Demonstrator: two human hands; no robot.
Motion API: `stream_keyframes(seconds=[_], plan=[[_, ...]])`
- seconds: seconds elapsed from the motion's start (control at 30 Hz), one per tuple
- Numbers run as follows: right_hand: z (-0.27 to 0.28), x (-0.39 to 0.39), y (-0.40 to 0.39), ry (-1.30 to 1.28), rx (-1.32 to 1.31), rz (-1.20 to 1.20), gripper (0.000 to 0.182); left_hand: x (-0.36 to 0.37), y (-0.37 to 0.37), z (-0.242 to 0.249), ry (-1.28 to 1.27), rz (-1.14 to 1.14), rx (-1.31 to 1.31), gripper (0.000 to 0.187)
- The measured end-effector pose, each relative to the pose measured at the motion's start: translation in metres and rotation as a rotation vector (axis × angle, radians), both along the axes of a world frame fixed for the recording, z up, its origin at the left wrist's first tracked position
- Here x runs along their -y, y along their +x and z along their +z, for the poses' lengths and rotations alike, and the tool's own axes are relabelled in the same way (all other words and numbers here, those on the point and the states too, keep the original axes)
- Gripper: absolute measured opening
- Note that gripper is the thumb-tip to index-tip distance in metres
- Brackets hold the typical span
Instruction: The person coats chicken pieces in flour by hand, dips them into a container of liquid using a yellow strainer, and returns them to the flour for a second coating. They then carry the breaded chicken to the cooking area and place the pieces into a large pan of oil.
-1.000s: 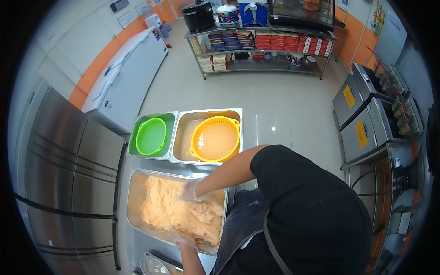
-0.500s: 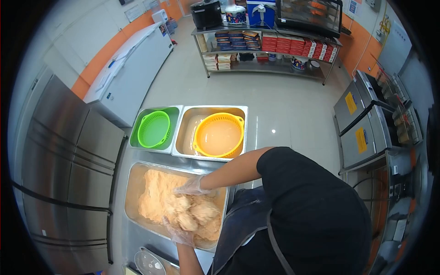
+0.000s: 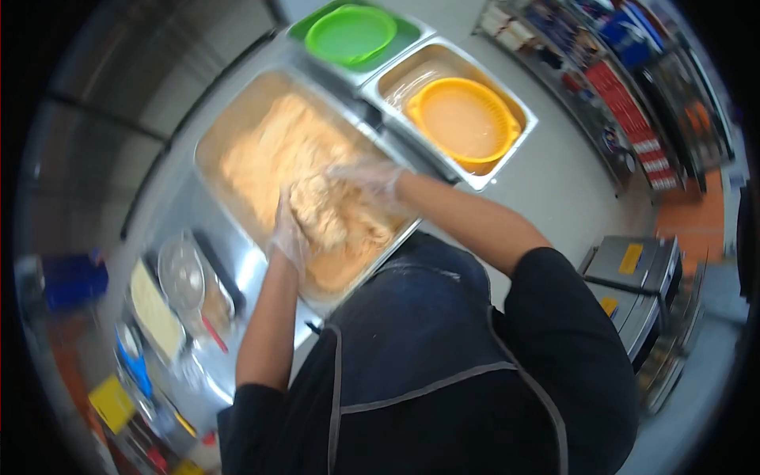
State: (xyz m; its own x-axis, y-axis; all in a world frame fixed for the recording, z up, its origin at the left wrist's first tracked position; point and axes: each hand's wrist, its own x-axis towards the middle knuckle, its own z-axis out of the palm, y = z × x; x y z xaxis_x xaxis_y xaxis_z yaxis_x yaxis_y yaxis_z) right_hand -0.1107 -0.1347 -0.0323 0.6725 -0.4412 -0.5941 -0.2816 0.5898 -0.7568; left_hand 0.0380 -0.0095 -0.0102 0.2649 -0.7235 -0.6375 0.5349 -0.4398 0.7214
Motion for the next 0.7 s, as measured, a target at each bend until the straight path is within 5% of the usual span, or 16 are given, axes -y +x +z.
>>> stream_keyframes(seconds=[0.03,0.07,0.17,0.27,0.3,0.37,0.43,0.53,0.63,0.7], plan=[[0.012,0.011,-0.007,-0.213,-0.238,0.087,0.079,-0.004,0.005,0.002,-0.006,-0.041,0.248,0.078],[0.001,0.021,-0.013,-0.346,-0.073,0.182,0.07,-0.009,0.015,0.002,0.097,-0.062,0.396,0.075],[0.047,0.018,-0.029,-0.604,-0.272,0.227,0.059,-0.021,0.037,0.026,0.567,-0.335,0.867,0.075],[0.047,0.016,-0.027,-0.464,-0.325,0.111,0.047,-0.027,0.067,0.006,0.244,-0.245,0.536,0.086],[0.046,0.014,-0.026,-0.367,-0.313,0.058,0.044,-0.024,0.066,0.021,0.339,-0.361,0.719,0.078],[-0.005,0.027,-0.02,-0.812,-0.434,0.434,0.04,-0.016,0.069,-0.005,0.352,-0.433,0.983,0.072],[0.002,0.017,-0.006,-1.176,-0.701,0.61,0.038,-0.001,0.07,-0.026,0.333,-0.511,1.151,0.067],[-0.046,0.021,0.02,-1.49,-0.823,1.076,0.037,0.029,0.064,-0.048,0.259,-0.623,1.256,0.058],[-0.079,0.025,0.036,-1.752,-0.828,0.833,0.029,0.042,0.071,-0.101,0.217,-0.733,1.235,0.047],[-0.082,0.027,0.055,-1.392,-0.758,0.514,0.027,0.044,0.078,-0.111,0.205,-0.815,1.104,0.043]])
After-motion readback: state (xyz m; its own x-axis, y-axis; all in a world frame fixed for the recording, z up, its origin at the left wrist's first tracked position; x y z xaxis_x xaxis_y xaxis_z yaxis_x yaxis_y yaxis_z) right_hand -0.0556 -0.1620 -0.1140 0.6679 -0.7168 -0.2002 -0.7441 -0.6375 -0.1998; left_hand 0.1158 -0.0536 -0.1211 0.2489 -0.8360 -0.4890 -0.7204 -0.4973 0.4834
